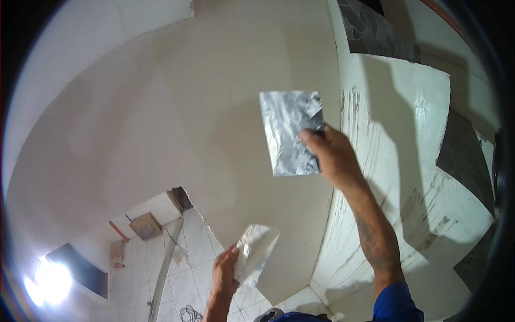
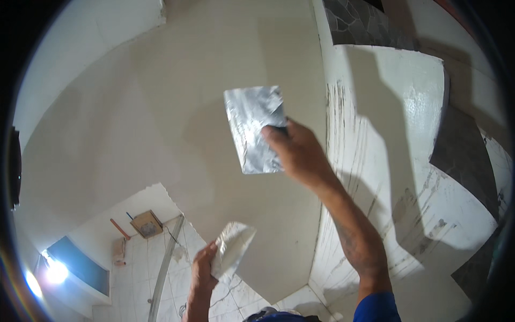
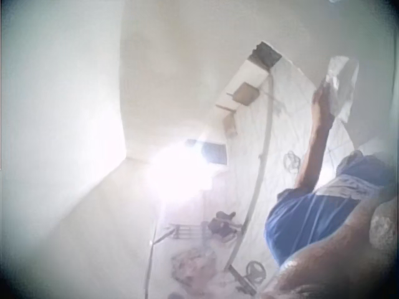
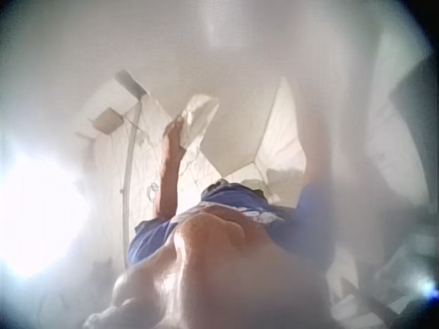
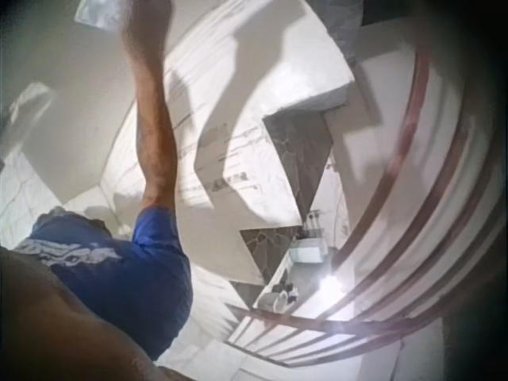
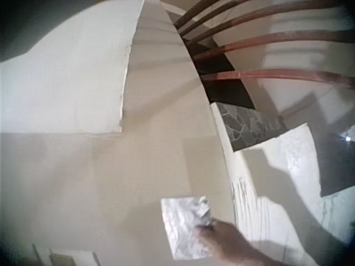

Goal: Applying and smoothing plaster or joint compound onto a wall surface using a putty knife and hawk.

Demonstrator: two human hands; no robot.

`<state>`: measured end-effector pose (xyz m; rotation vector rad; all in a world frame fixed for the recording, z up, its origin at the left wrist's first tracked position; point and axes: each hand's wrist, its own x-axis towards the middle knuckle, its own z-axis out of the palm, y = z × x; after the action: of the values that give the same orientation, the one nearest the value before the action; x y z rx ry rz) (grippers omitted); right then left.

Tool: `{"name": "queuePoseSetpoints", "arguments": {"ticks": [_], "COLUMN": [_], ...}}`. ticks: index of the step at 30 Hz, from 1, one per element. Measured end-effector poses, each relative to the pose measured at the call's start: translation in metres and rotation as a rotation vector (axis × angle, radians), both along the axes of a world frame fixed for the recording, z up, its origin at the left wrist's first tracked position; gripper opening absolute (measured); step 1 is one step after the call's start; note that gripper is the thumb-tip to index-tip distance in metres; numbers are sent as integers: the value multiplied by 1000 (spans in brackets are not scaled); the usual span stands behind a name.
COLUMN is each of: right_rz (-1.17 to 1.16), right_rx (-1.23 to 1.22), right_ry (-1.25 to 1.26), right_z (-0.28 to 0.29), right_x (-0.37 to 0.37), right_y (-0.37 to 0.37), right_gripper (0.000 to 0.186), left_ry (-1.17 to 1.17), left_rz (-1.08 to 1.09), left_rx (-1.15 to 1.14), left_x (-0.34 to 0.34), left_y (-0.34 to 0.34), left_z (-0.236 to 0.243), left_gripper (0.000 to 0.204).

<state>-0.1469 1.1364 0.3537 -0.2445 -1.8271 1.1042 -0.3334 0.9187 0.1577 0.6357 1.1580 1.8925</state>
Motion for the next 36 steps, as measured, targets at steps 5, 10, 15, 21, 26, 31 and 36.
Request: {"name": "queuePoseSetpoints", "arguments": {"ticks": [5, 10, 15, 21, 26, 31, 36], "right_rz": [-135, -14, -122, -220, -321, -379, -272], "right_rx": [145, 650, 1225, 1235, 1168, 1033, 1169], "right_ry": [8, 44, -62, -133, -436, -192, -154], "right_z": [-9, -59, -101, -140, -152, -92, -41], "right_x": [22, 31, 31, 58, 109, 123, 102], "right_y": [2, -29, -52, -25, 21, 7, -26], "right_gripper": [27, 43, 54, 44, 53, 74, 53], "left_ry": [61, 49, 813, 57, 117, 494, 538], "left_rz": [-83, -173, -94, -232, -124, 124, -88], "left_rx": [146, 225, 294, 106, 202, 176, 244], "left_x": [2, 3, 22, 50, 23, 7, 19], "left_y": [34, 58, 70, 70, 65, 61, 64], "left_z": [42, 48, 49, 75, 85, 113, 138], "left_gripper": [46, 41, 39, 39, 40, 41, 41]}}
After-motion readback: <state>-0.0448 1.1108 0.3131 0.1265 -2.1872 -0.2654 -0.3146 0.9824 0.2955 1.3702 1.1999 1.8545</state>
